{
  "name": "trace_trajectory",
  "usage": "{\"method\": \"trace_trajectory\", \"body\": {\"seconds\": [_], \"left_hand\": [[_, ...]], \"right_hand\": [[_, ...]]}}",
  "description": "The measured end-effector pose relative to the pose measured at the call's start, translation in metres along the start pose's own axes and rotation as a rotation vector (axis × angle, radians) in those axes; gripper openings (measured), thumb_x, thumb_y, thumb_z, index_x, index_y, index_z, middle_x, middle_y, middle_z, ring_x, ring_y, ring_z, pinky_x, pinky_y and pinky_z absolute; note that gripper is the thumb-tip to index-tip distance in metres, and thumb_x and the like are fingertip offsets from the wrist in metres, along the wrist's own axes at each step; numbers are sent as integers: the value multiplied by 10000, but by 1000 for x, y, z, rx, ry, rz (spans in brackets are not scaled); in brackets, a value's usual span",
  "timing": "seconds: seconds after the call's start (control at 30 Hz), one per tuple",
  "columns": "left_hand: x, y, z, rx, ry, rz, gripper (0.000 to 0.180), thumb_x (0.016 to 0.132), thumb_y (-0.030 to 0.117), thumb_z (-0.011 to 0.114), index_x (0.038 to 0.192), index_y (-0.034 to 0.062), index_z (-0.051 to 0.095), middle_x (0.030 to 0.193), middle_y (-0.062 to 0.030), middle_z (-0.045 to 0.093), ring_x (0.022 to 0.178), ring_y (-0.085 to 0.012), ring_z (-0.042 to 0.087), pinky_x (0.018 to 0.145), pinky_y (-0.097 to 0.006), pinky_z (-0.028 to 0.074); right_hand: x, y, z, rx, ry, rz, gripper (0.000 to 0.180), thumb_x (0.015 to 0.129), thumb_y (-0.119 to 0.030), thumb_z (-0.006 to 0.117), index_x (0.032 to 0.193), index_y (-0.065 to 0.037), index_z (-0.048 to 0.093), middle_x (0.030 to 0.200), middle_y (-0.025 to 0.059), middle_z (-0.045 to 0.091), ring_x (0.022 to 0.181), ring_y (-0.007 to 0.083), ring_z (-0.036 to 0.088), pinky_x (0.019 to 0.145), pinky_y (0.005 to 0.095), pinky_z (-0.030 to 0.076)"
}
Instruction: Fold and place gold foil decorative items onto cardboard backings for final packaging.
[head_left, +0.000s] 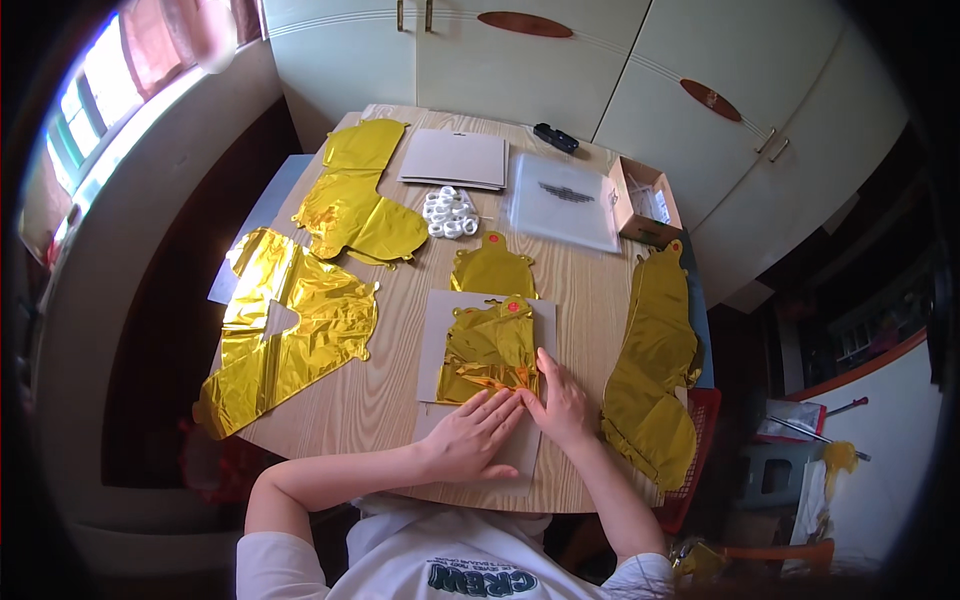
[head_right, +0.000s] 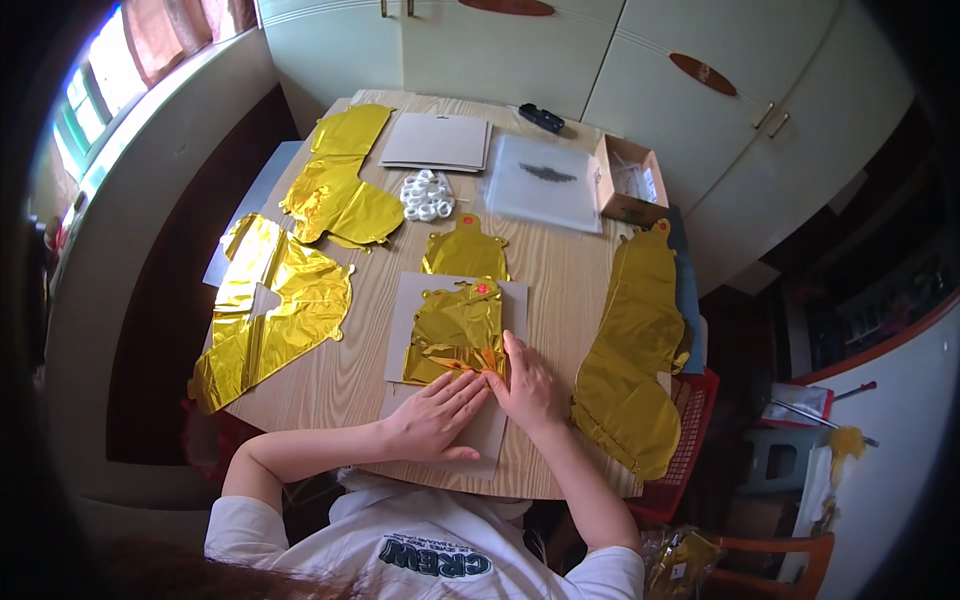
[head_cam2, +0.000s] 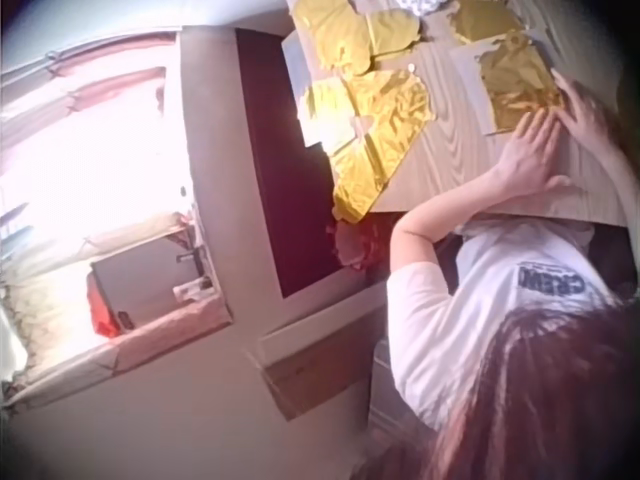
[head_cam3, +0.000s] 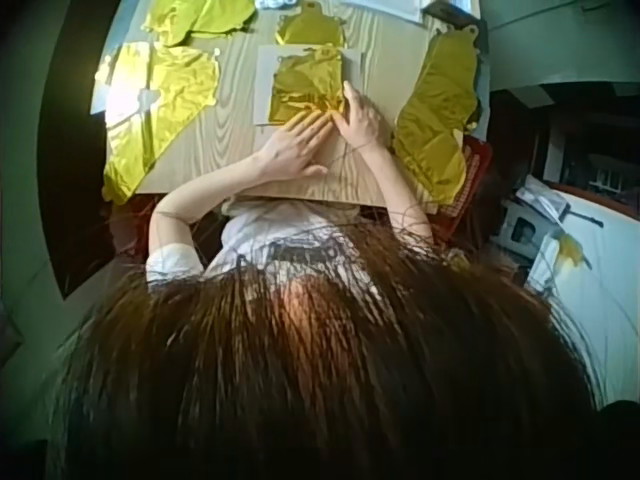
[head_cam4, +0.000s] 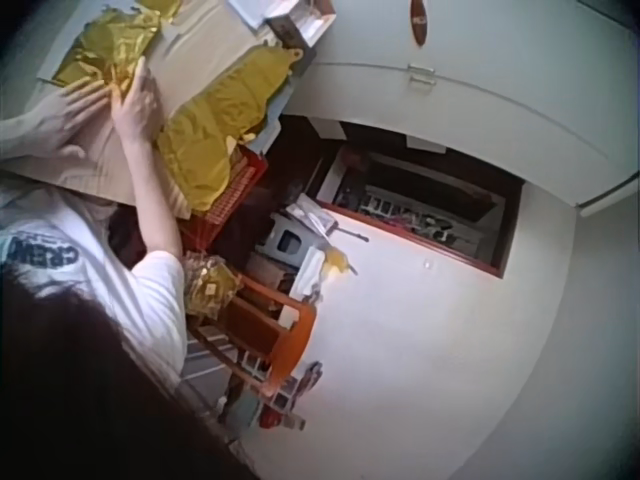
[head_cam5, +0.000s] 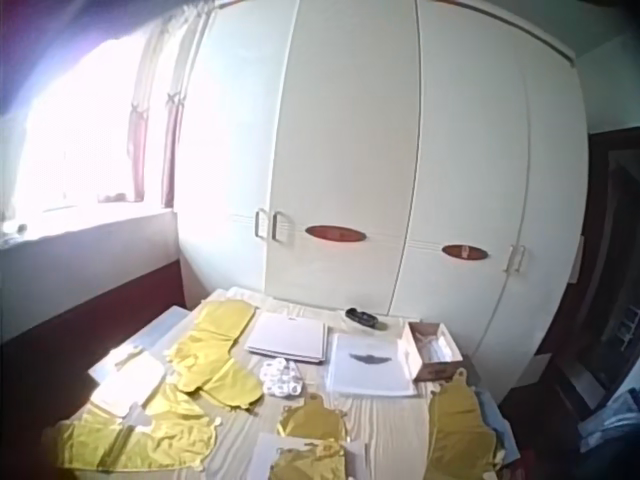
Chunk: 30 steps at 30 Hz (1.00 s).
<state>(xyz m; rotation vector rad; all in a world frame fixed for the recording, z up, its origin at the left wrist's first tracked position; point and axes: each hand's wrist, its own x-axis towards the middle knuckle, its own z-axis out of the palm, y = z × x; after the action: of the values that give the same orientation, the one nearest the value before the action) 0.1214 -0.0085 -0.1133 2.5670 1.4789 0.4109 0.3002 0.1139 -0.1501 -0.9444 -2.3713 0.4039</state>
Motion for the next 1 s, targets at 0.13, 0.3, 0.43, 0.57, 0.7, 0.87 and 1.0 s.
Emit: {"method": "trace_trajectory", "body": {"seconds": [0.13,0.3,0.43,0.57,0.7,0.87,1.0], "left_hand": [[-4,-3,-2,84,-18,-47,963,898,717,368,1421,-91,357,1496,-261,346,1430,-375,285,1161,-520,200],[-10,-4,-1,142,-29,-132,977,876,757,338,1442,-39,368,1506,-241,344,1430,-440,238,1141,-596,154],[-14,-6,0,170,-27,-173,990,848,794,334,1459,15,376,1515,-254,317,1419,-510,192,1111,-667,129],[-14,-7,-1,166,-24,-188,978,839,806,332,1473,62,376,1522,-262,298,1414,-540,166,1096,-694,116],[-15,-5,-3,189,-82,-205,969,840,809,319,1505,104,331,1548,-247,258,1423,-537,140,1089,-708,116],[-12,-4,-4,179,-109,-214,976,840,811,315,1519,110,300,1556,-253,231,1425,-544,115,1086,-717,101],[-14,-5,1,163,-75,-203,984,827,819,334,1498,100,341,1545,-269,240,1422,-553,101,1088,-718,81]], "right_hand": [[3,-5,-3,2,-7,-2,680,866,-314,702,1414,-52,396,1169,155,626,1043,318,630,839,412,525],[3,-2,-1,-17,2,-14,653,881,-322,686,1405,-52,404,1144,158,635,1021,326,636,822,416,527],[3,0,-1,-9,-11,11,647,878,-335,687,1397,-54,420,1117,152,649,1015,324,640,815,417,529],[7,1,-4,25,-35,49,642,866,-333,702,1387,-63,441,1072,132,670,1008,323,637,819,410,526],[16,7,-5,33,-26,-32,659,833,-274,746,1388,-79,448,1039,115,683,975,324,624,839,391,515],[35,11,-8,334,-164,271,793,784,-150,788,1451,-71,366,1020,93,677,966,217,618,851,342,502],[60,13,-15,597,-375,473,883,769,-122,794,1481,-44,279,1079,133,657,1039,216,623,877,362,507]]}}
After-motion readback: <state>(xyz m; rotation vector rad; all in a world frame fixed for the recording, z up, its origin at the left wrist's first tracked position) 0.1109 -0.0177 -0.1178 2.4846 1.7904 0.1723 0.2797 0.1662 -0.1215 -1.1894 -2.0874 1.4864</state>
